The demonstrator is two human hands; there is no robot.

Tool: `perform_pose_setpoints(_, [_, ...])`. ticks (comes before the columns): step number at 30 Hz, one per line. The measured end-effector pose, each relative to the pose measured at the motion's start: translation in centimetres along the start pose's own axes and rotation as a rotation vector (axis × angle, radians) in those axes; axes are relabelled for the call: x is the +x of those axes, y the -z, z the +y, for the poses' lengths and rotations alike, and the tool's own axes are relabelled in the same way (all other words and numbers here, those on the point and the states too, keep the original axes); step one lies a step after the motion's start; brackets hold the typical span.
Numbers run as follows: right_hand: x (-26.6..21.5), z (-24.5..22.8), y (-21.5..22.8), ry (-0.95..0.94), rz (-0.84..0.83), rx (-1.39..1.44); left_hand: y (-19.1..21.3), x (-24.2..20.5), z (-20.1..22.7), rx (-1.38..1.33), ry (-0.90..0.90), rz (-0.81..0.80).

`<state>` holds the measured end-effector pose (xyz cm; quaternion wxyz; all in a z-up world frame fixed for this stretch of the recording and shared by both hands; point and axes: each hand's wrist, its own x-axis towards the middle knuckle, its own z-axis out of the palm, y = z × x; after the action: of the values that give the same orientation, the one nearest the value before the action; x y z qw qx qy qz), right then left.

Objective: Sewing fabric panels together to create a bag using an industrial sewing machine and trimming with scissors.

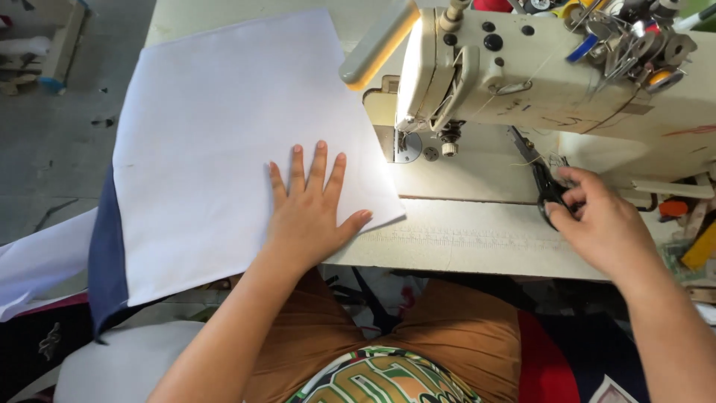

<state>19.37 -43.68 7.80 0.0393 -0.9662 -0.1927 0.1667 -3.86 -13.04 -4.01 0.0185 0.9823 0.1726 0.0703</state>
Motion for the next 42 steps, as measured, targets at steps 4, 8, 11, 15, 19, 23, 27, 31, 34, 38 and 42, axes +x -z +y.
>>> perform_pose_setpoints(4, [-3.5, 0.6, 0.7, -0.263, -0.321, 0.652, 0.8, 1.4, 0.7, -0.042, 0.033, -0.062])
perform_pose_setpoints(8, [-9.9, 8.5, -5.7, -0.172, -0.500, 1.169, 1.6, 1.8, 0.0, -0.043, 0.010, -0.152])
perform_pose_setpoints(11, [-13.5, 12.0, -13.5, 0.252, -0.748, 1.263, 0.8, 1.8, -0.7, -0.037, -0.012, -0.084])
perform_pose_setpoints(15, [-15.0, 7.2, -15.4, 0.162, -0.766, 1.277, 0.4, 1.0, -0.5, -0.036, -0.018, -0.061])
perform_pose_setpoints(19, [-16.1, 2.9, -13.9, -0.096, -0.776, 1.474, 0.1, -1.4, 0.6, 0.055, -0.017, 0.004])
perform_pose_setpoints(23, [-16.2, 0.0, -12.4, -0.198, -0.758, 1.299, 0.4, -3.2, 1.4, 0.070, 0.005, 0.029])
perform_pose_setpoints(27, [-16.3, 2.0, -14.8, -0.057, -0.777, 1.345, 0.0, -4.0, 1.4, 0.072, 0.010, 0.055])
perform_pose_setpoints(31, [-16.5, 2.6, -15.0, 0.079, -0.765, 1.221, 0.1, -4.3, 1.4, 0.108, -0.007, 0.071])
perform_pose_setpoints(34, [-16.6, 0.7, -13.7, -0.055, -0.738, 1.076, 0.1, -4.5, 1.6, 0.085, -0.001, 0.061])
perform_pose_setpoints(38, [-17.3, 0.8, -14.3, 0.119, -0.664, 1.214, 0.3, -4.8, 1.7, 0.084, 0.008, 0.052])
perform_pose_setpoints(42, [-17.5, 0.2, -13.6, 0.104, -0.675, 1.274, -0.1, -5.1, 1.7, 0.107, 0.003, 0.083])
